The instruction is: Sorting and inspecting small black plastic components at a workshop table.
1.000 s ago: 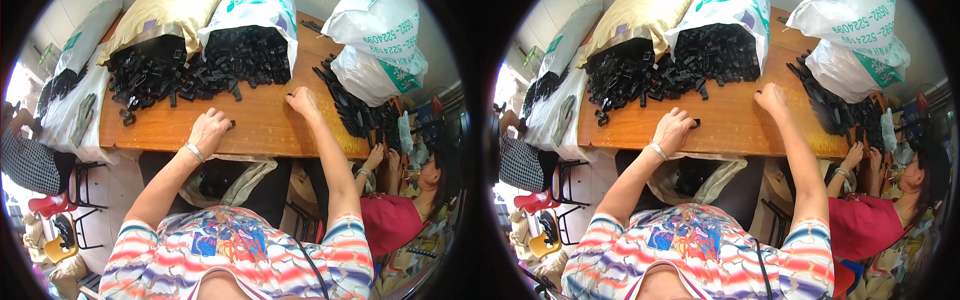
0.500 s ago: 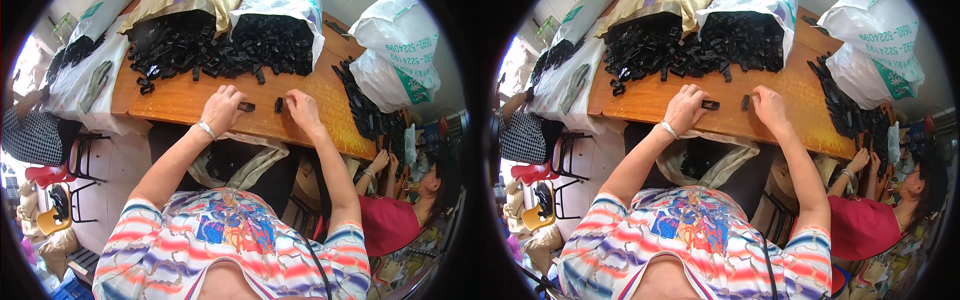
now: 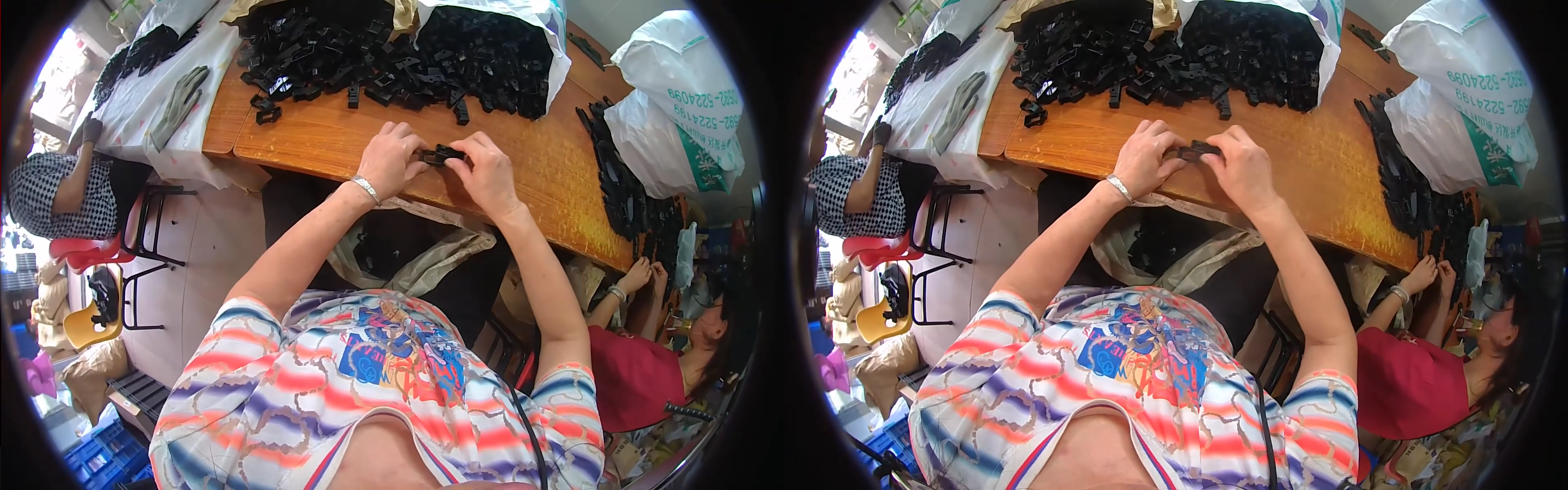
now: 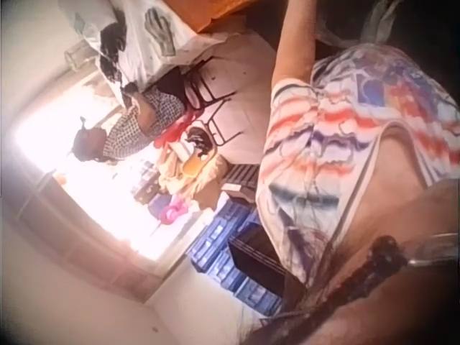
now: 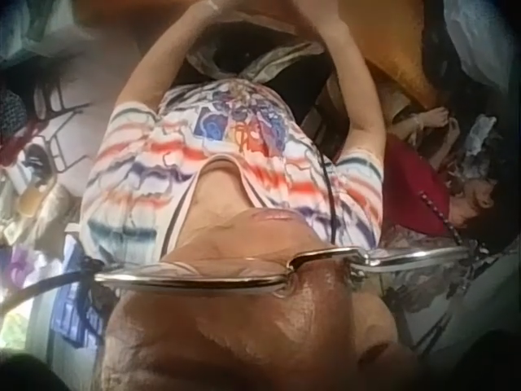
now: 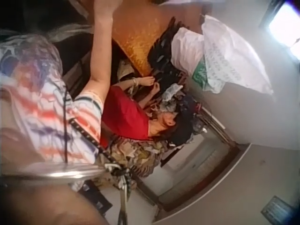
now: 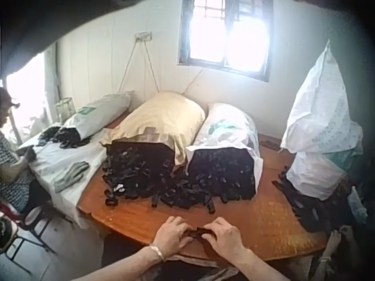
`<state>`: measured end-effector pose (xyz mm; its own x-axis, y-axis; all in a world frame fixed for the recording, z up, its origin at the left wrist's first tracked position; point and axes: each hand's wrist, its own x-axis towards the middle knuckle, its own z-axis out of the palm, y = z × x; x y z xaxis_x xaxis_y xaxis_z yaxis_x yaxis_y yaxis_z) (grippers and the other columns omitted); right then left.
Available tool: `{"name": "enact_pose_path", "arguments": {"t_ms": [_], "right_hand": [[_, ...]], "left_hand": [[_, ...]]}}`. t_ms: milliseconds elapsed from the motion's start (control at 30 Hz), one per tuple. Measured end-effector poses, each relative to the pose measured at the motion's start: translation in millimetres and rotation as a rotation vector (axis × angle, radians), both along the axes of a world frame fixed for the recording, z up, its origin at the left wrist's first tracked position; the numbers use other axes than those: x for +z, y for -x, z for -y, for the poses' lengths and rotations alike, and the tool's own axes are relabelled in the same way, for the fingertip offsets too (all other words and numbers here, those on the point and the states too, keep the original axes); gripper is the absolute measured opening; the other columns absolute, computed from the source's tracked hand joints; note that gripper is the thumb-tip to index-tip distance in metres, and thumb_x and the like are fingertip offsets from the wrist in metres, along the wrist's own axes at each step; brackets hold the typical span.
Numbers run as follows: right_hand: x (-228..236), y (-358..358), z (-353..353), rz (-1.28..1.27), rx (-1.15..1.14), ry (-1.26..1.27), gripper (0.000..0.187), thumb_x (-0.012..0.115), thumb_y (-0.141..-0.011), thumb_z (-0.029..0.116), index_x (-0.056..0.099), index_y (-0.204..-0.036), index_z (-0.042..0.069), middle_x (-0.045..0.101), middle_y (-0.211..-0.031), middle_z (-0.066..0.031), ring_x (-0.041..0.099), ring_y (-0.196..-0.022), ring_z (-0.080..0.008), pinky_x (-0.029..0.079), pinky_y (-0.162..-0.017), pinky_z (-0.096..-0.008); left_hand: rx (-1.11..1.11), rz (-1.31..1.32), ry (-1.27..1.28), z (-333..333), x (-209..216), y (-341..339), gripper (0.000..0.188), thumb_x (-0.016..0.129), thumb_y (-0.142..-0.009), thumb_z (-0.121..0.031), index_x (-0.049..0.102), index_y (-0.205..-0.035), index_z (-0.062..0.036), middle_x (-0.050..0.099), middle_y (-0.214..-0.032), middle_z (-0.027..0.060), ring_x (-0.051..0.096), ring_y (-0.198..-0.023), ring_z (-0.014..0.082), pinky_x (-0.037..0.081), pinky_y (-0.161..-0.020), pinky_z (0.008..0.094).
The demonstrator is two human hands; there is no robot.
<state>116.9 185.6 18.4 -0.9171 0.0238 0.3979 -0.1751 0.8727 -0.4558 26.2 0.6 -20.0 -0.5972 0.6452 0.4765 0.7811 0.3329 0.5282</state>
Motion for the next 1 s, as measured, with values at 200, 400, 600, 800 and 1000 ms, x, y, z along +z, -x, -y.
{"name": "enact_pose_path", "arguments": {"t_ms": [200, 400, 600, 800, 1000], "right_hand": [[-8.9, 7.3, 9.2, -0.001, 0.019, 0.005, 0.019, 0.076, -0.075, 0.008, 0.07, -0.093, 0.005, 0.063, -0.09, -0.0095, 0.065, -0.077, -0.0304, 0.053, -0.068, -0.0391], [-7.7, -1.7, 16.4, 0.018, 0.06, -0.134, 0.022, 0.071, -0.077, 0.006, 0.068, -0.098, 0.003, 0.059, -0.089, -0.0103, 0.064, -0.077, -0.0296, 0.054, -0.068, -0.0377], [-25.3, -0.4, 22.4, -0.049, 0.11, -0.464, 0.029, 0.061, -0.077, 0.004, 0.057, -0.105, -0.003, 0.053, -0.098, -0.0134, 0.06, -0.088, -0.0291, 0.055, -0.071, -0.0359], [-15.7, -19.1, 27.0, 0.049, 0.091, -0.241, 0.02, 0.067, -0.08, 0.009, 0.062, -0.099, 0.004, 0.056, -0.093, -0.0148, 0.063, -0.083, -0.0331, 0.054, -0.069, -0.0419], [-30.4, -70.6, 62.6, 0.102, 0.189, -0.101, 0.029, 0.074, -0.078, 0.013, 0.064, -0.103, 0.005, 0.058, -0.095, -0.0134, 0.065, -0.082, -0.0327, 0.054, -0.066, -0.0411]], "left_hand": [[0.01, 0.029, 0.03, -1.8, 0.3, 0.4, 0.025, 0.077, -0.072, -0.015, 0.069, -0.093, -0.0064, 0.061, -0.094, 0.0092, 0.055, -0.096, 0.0308, 0.048, -0.084, 0.0392], [0.016, 0.053, 0.077, -1.8, 1.8, 1.8, 0.024, 0.077, -0.071, -0.017, 0.071, -0.092, -0.0065, 0.061, -0.097, 0.0093, 0.055, -0.098, 0.0303, 0.049, -0.086, 0.0387], [0.008, 0.018, 0.066, -2.4, 2.4, 4.7, 0.024, 0.075, -0.073, -0.016, 0.069, -0.093, -0.0056, 0.061, -0.093, 0.0089, 0.055, -0.095, 0.0305, 0.048, -0.084, 0.0386], [-0.331, 0.147, 0.211, 5.3, 8.1, 25.7, 0.023, 0.053, -0.079, -0.003, 0.068, -0.097, -0.0033, 0.063, -0.089, 0.0113, 0.058, -0.092, 0.0312, 0.049, -0.084, 0.0373], [-0.036, 0.327, 0.013, -41.6, 19.9, 30.9, 0.028, 0.06, -0.085, -0.014, 0.063, -0.112, -0.0085, 0.066, -0.102, 0.0142, 0.064, -0.093, 0.0339, 0.052, -0.082, 0.0422]]}}
